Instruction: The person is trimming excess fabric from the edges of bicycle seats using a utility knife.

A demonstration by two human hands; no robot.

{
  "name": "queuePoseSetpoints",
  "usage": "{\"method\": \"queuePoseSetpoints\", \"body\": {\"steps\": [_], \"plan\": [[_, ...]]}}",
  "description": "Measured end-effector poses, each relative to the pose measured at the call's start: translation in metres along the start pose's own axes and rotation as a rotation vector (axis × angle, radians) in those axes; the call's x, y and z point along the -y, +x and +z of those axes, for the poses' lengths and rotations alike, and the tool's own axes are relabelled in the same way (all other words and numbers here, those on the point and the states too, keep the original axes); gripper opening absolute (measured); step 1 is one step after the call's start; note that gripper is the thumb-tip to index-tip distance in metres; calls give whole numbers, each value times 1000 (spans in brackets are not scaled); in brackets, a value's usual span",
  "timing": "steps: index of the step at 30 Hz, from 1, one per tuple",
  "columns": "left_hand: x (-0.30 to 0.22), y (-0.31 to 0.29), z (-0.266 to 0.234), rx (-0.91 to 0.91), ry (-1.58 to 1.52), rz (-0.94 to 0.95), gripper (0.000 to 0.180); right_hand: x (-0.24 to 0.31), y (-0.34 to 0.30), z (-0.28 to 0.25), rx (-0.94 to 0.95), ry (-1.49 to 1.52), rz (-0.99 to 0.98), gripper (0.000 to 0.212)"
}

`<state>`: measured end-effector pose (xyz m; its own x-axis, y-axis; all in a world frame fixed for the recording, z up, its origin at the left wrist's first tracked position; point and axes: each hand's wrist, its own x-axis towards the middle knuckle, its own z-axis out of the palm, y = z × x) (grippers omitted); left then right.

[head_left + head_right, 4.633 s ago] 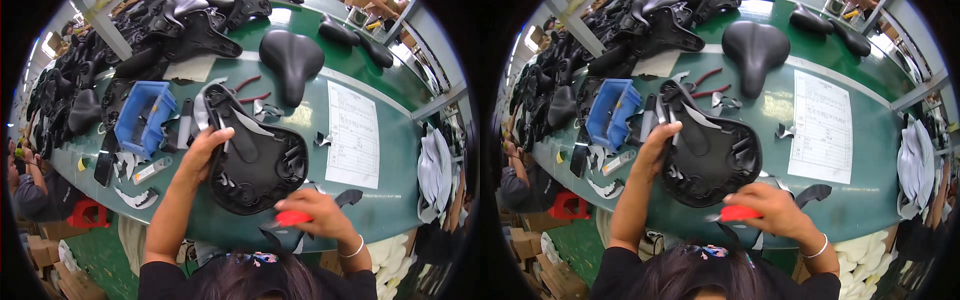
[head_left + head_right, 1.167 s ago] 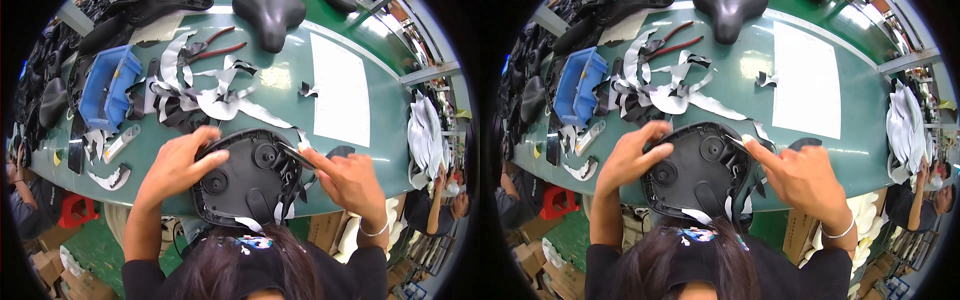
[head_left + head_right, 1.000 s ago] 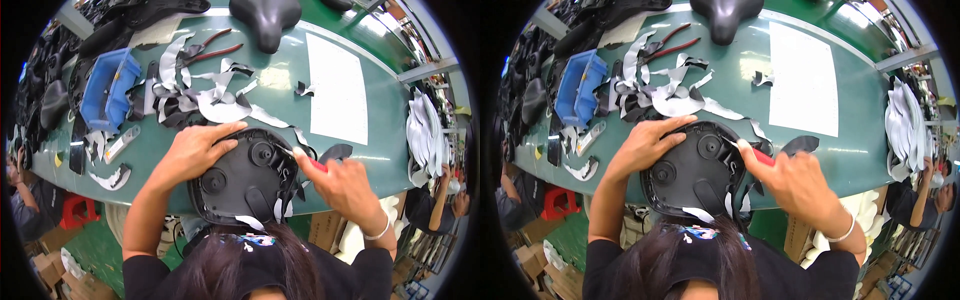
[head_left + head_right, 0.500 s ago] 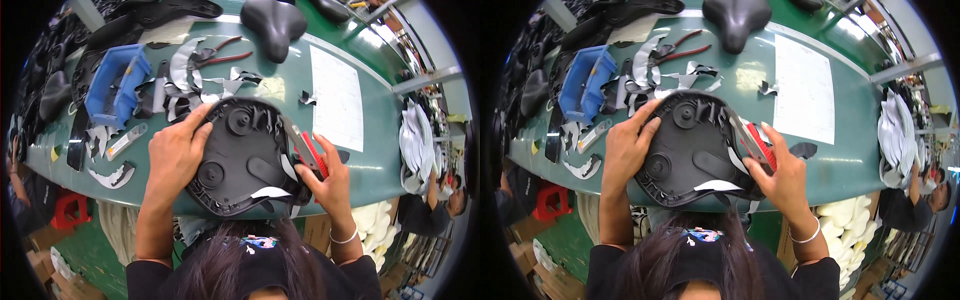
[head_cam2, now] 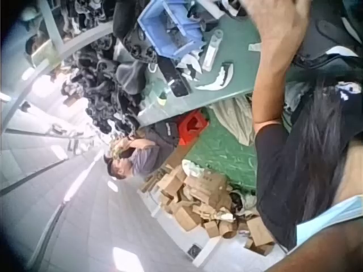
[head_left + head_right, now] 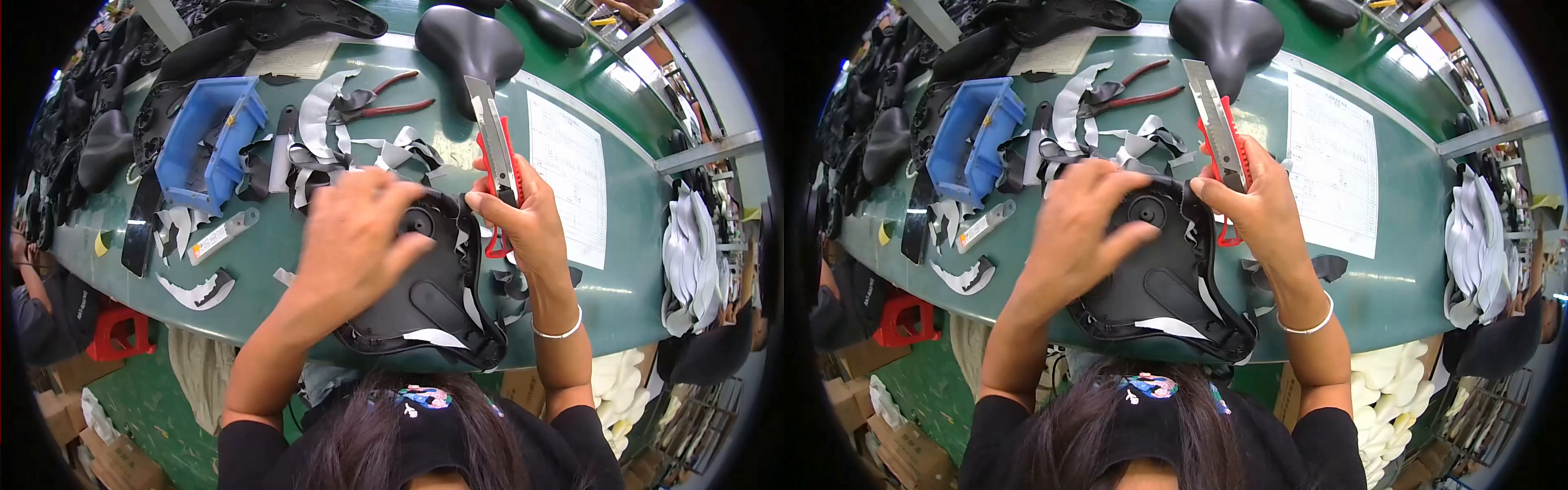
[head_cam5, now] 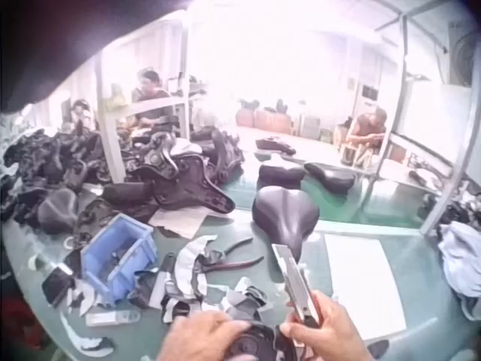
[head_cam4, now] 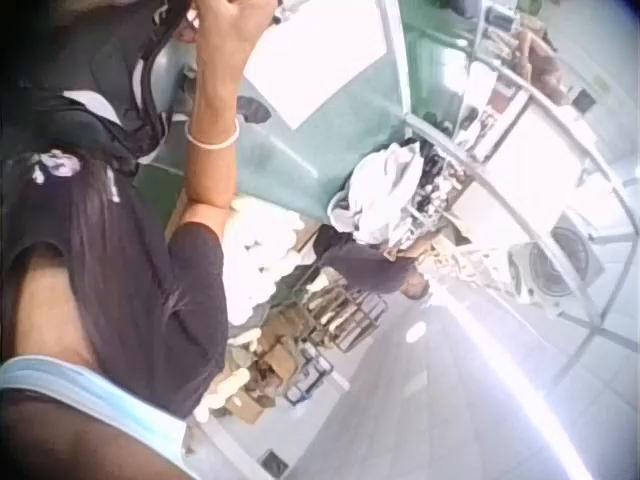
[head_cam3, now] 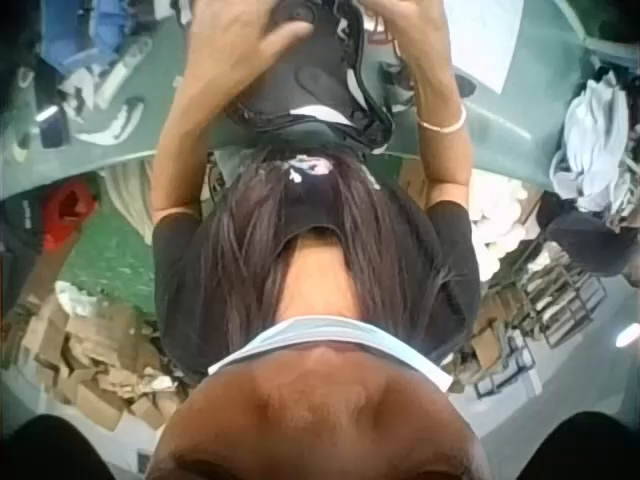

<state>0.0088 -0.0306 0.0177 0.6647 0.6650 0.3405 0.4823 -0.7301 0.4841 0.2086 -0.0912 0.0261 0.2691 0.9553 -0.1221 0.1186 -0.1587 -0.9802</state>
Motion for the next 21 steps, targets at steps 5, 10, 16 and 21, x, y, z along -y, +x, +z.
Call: {"method": "queuePoseSetpoints", "body": {"steps": [5,10,16,21], "plan": [[2,19,36,164,-344,-38,28,4,-27,1,-22,-290,-232,41],[10,15,34,120,-445,-15,23,8,-59,-44,84,-770,-386,50],[11,21,26,213,-1129,-485,14,16,-80,-19,147,-1434,-418,56],[45,25,23,-362,-2181,-422,11,-3,-125,-1,16,-1271,-207,57]]}}
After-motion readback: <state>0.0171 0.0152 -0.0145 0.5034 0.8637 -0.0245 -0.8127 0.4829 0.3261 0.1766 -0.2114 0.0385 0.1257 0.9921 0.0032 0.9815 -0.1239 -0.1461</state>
